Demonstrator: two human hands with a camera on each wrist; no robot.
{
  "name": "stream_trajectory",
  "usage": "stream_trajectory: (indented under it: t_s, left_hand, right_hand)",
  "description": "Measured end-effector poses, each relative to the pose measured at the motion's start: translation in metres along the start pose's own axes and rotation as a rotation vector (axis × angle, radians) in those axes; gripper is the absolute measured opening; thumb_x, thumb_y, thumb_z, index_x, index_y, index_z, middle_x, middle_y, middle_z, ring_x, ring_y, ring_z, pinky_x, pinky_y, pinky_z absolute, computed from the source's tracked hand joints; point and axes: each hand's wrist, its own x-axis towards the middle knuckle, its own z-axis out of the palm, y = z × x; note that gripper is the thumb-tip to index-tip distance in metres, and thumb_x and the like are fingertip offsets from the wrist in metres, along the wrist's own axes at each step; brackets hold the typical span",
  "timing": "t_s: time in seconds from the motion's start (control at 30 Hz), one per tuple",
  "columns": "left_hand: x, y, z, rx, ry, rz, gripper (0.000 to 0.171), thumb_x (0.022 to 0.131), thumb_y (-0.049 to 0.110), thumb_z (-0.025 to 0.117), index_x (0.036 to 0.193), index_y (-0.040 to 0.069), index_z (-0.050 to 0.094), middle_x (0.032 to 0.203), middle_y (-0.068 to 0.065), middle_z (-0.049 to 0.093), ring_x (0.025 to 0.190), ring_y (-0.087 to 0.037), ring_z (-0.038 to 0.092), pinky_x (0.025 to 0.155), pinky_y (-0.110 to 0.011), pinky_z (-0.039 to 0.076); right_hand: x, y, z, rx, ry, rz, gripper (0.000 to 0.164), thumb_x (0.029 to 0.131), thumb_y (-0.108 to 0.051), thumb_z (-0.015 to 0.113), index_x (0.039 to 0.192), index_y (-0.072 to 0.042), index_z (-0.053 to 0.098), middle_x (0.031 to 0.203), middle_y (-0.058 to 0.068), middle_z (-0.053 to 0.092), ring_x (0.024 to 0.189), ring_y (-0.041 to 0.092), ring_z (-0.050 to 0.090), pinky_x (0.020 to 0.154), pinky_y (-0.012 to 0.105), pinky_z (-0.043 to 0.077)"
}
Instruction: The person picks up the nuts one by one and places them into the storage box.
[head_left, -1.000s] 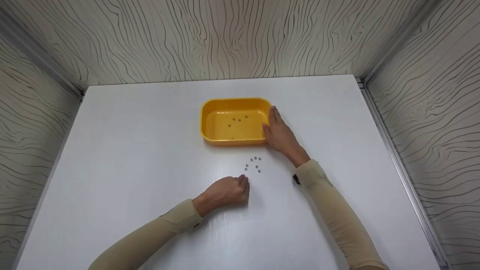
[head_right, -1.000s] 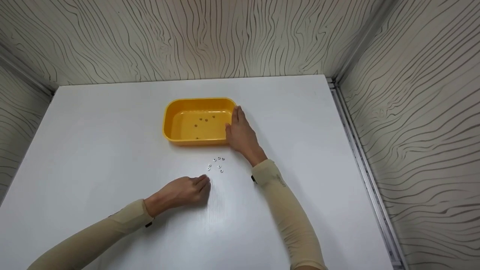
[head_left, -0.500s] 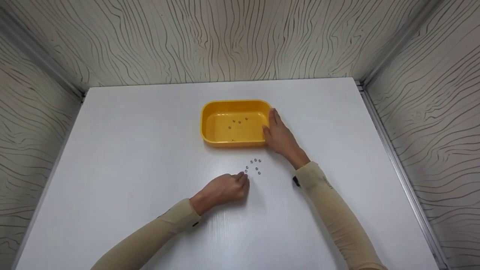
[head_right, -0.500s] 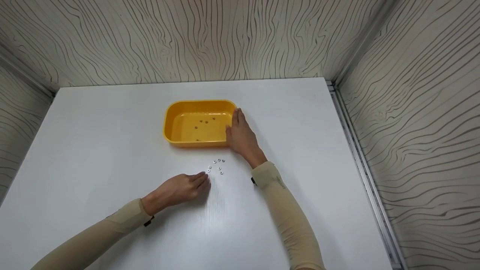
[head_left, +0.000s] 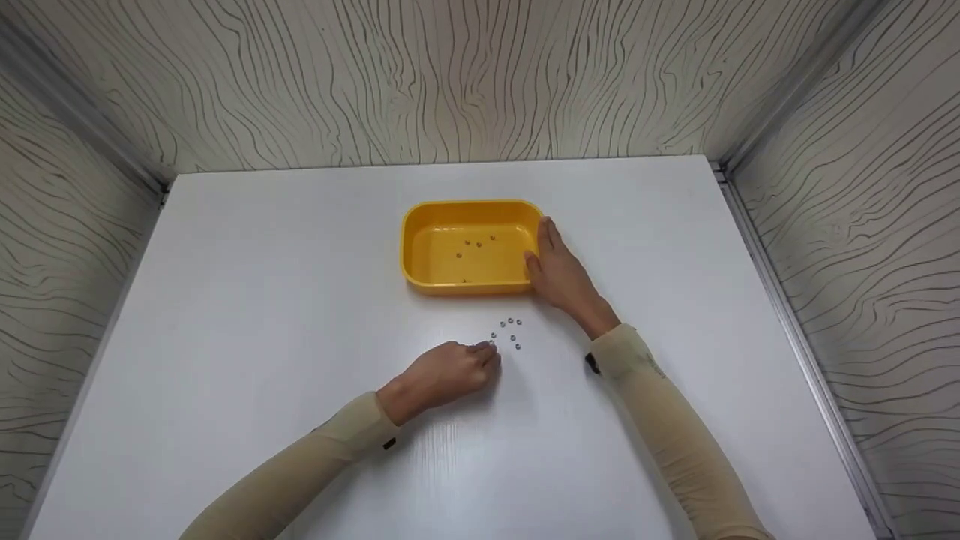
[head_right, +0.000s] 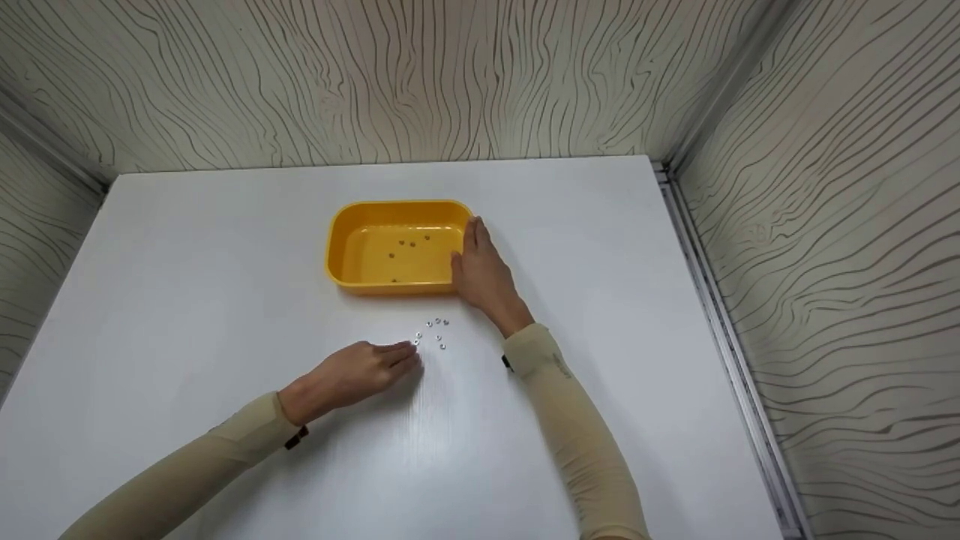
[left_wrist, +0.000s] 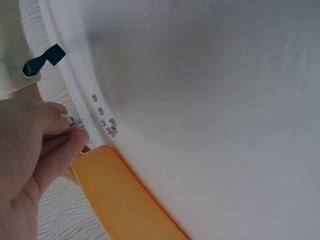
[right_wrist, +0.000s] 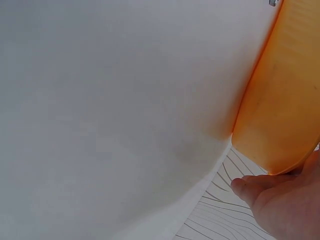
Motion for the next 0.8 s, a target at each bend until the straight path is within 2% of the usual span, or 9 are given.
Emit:
stream_trajectory:
  t_s: [0.13, 0.27, 0.57, 0.73, 0.8]
  left_hand:
    - [0.004, -0.005, -0.004, -0.141, 0.033, -0.026, 0.024, 0.093, 0.005, 0.077, 0.116, 0.011, 0.077, 0.108, 0.002, 0.079, 0.091, -0.009, 0.077, 0.074, -0.022, 0.065]
    - [0.007, -0.011, -0.009, -0.270, 0.053, -0.057, 0.025, 0.094, 0.003, 0.075, 0.117, 0.010, 0.077, 0.113, 0.000, 0.081, 0.095, -0.011, 0.079, 0.079, -0.025, 0.066]
    - [0.013, -0.027, -0.012, -0.599, 0.070, -0.197, 0.023, 0.100, -0.001, 0.064, 0.118, 0.006, 0.077, 0.117, -0.005, 0.081, 0.102, -0.017, 0.080, 0.086, -0.030, 0.066]
    - [0.013, -0.038, -0.012, -0.766, 0.106, -0.278, 0.029, 0.097, -0.006, 0.066, 0.122, 0.004, 0.077, 0.118, -0.009, 0.080, 0.109, -0.020, 0.078, 0.092, -0.032, 0.065]
    - [0.013, -0.042, -0.012, -0.809, 0.127, -0.303, 0.032, 0.094, -0.009, 0.066, 0.121, 0.004, 0.078, 0.116, -0.009, 0.081, 0.107, -0.020, 0.079, 0.091, -0.032, 0.066]
  right_hand:
    - [0.000, 0.000, 0.000, 0.005, -0.012, 0.014, 0.075, 0.113, -0.039, 0.036, 0.168, -0.005, -0.003, 0.178, 0.016, 0.000, 0.166, 0.032, 0.014, 0.136, 0.047, 0.019]
    - [0.000, 0.000, 0.000, 0.003, -0.018, 0.017, 0.075, 0.113, -0.039, 0.036, 0.168, -0.005, -0.003, 0.179, 0.015, -0.001, 0.166, 0.031, 0.013, 0.136, 0.047, 0.019]
    - [0.001, 0.001, -0.001, 0.003, -0.025, 0.021, 0.075, 0.113, -0.039, 0.036, 0.168, -0.006, -0.004, 0.179, 0.015, -0.001, 0.166, 0.031, 0.013, 0.136, 0.048, 0.019]
    - [0.000, 0.000, -0.001, 0.013, -0.019, 0.021, 0.076, 0.113, -0.039, 0.038, 0.168, -0.006, -0.003, 0.179, 0.016, 0.000, 0.166, 0.031, 0.014, 0.136, 0.047, 0.020]
    - [0.000, 0.000, -0.001, 0.019, -0.019, 0.015, 0.077, 0.113, -0.039, 0.039, 0.168, -0.005, -0.003, 0.179, 0.016, 0.000, 0.166, 0.031, 0.015, 0.136, 0.047, 0.020]
